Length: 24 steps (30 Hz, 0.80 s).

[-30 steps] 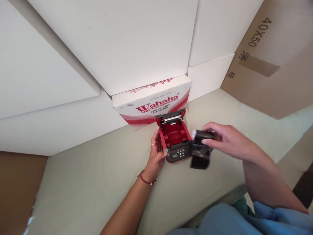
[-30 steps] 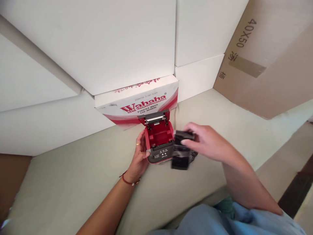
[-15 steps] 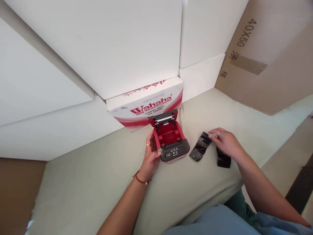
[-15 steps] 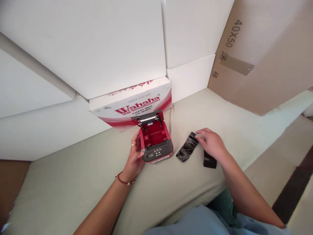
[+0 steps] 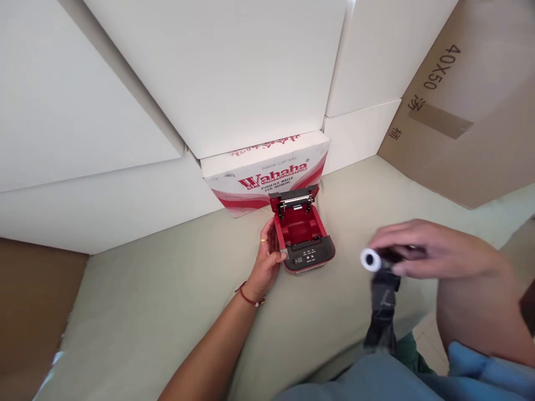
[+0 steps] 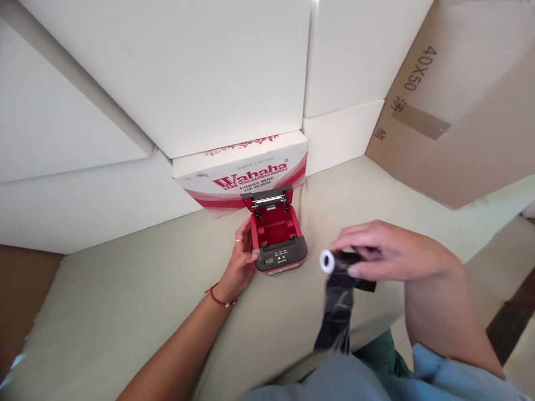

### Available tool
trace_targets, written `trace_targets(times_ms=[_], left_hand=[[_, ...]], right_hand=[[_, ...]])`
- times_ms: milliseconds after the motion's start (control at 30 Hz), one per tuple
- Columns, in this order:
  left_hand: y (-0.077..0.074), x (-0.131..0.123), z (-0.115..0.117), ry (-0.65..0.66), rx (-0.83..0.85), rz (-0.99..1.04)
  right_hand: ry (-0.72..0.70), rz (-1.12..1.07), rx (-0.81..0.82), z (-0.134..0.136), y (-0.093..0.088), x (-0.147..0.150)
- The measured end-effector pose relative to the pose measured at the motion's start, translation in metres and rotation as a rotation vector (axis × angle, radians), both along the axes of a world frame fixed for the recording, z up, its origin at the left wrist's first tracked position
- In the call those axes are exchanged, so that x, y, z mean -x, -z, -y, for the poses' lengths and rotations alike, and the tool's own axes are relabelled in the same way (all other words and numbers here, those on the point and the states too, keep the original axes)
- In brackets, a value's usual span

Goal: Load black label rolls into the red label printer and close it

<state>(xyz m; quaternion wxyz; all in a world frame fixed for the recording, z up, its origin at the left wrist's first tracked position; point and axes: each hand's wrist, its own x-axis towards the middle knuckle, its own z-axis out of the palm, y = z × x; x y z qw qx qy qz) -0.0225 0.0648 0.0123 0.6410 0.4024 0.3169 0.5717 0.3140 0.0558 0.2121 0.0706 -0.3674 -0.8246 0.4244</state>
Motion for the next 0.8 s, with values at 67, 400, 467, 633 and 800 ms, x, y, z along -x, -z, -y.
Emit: trace_targets(times_ms=[67, 400, 467, 633, 800], left_hand=[[0.001, -0.001, -0.001, -0.001, -0.008, 0.001], [0.006, -0.001, -0.004, -0.018, -0.038, 0.009], [0.007, -0.001, -0.005, -0.018, -0.036, 0.015], [0.01, -0.002, -0.003, -0.016, -0.072, -0.015], [0.001, -0.001, 0.013, -0.327, -0.33, -0.39]], right_hand=[[0.081, -0.015, -0.091, -0.016, 0.006, 0.036], [0.247, 0.51, -0.384, -0.058, 0.066, 0.15], [0.232, 0.549, -0.402, -0.063, 0.067, 0.157], [0.238, 0.561, -0.423, -0.073, 0.074, 0.166], [0.183, 0.116, -0.356, -0.059, 0.07, 0.141]])
